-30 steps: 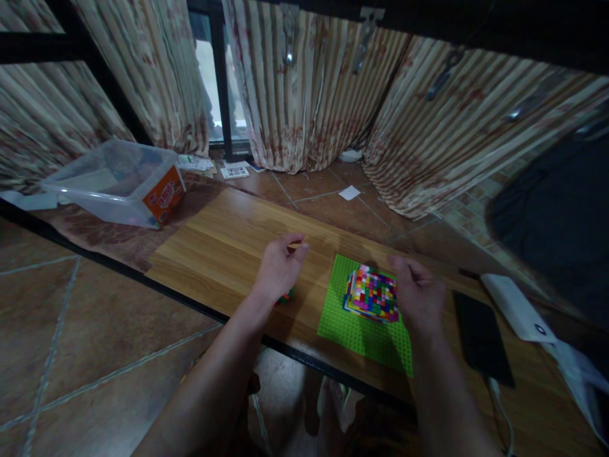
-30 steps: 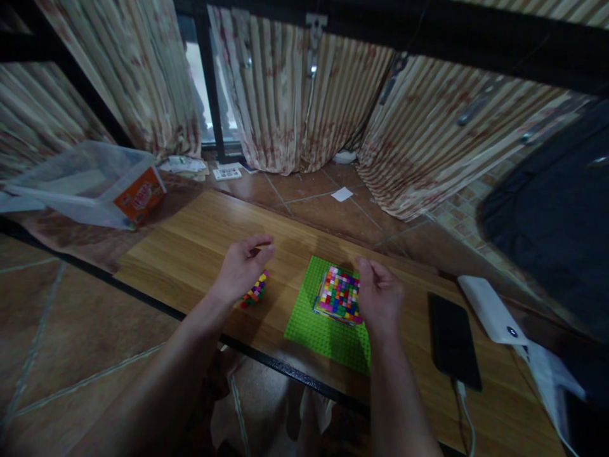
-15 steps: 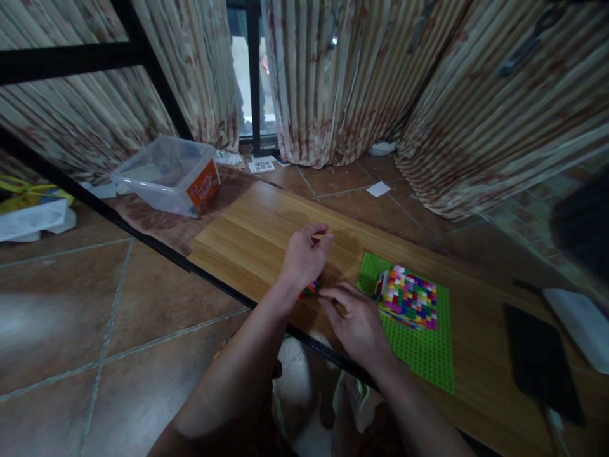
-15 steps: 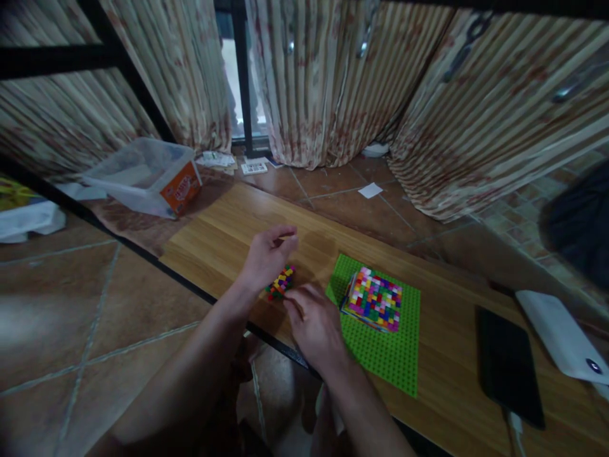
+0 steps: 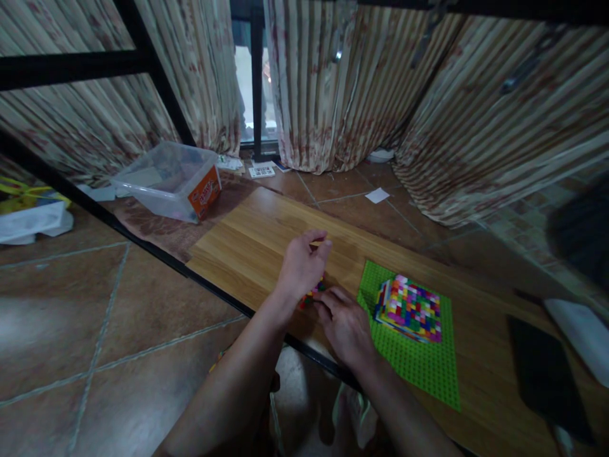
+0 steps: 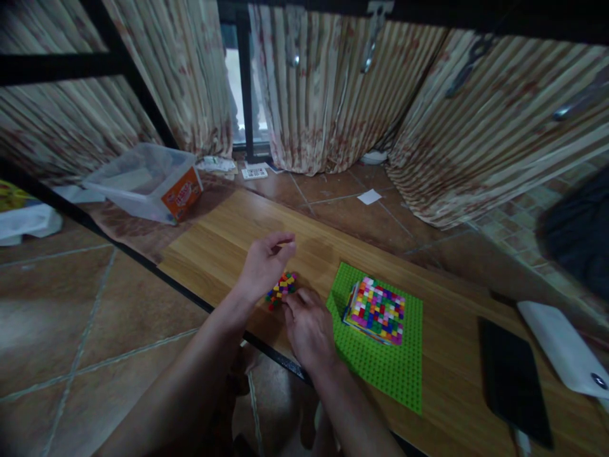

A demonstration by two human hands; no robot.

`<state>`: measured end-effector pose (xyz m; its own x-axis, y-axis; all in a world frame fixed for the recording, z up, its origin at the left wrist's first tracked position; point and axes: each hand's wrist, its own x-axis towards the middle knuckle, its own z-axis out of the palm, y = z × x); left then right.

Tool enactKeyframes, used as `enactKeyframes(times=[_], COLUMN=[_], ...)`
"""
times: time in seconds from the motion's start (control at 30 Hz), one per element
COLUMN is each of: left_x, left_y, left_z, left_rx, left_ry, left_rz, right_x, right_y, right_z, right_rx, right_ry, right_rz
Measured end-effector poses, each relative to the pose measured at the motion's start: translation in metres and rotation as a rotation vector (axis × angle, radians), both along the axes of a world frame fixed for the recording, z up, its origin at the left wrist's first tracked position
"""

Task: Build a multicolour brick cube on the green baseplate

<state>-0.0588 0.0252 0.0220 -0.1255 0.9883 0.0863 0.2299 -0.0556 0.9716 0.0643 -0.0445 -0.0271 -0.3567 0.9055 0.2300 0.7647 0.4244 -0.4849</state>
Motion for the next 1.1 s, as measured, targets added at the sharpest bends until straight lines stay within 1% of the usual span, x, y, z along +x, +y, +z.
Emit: enactKeyframes(times=[0.2,0.3,0.43,0.5,0.67,0.93,1.1], left_x=[0.000,0.000,-0.002,-0.002,-0.001,-0.001,-0.001], left_y=[0.001,0.001,0.000,0.000,0.000,-0.001,0.000], left_z=[-0.002,-0.002,0.000,0.000,0.000,-0.001,-0.004], left_rx=[-0.006,-0.012,-0.009,-0.003,-0.016,-0.009,-0.003], left_ry=[-0.034,-0.032,-0.004,0.010,0.019,0.037,0.021], left_rz=[-0.006,-0.001,-0.002,-0.003,-0.007,-0.011,-0.022], right_x=[0.016,0.018,0.011,0.005,-0.002,0.002,0.003], right_y=[0.004,0.005,0.005,0.005,0.007,0.006,0.006], right_z=[0.002,0.004,0.002,0.000,-0.001,0.007,0.006], right_rx=[-0.009,0.008,-0.001,-0.005,-0.006,-0.077,-0.052], right_ry=[0.033,0.070,0.119,0.106,0.026,-0.042,-0.044], right_rz=[-0.101,-0.150,-0.066,-0.035,-0.059,-0.081,-0.067])
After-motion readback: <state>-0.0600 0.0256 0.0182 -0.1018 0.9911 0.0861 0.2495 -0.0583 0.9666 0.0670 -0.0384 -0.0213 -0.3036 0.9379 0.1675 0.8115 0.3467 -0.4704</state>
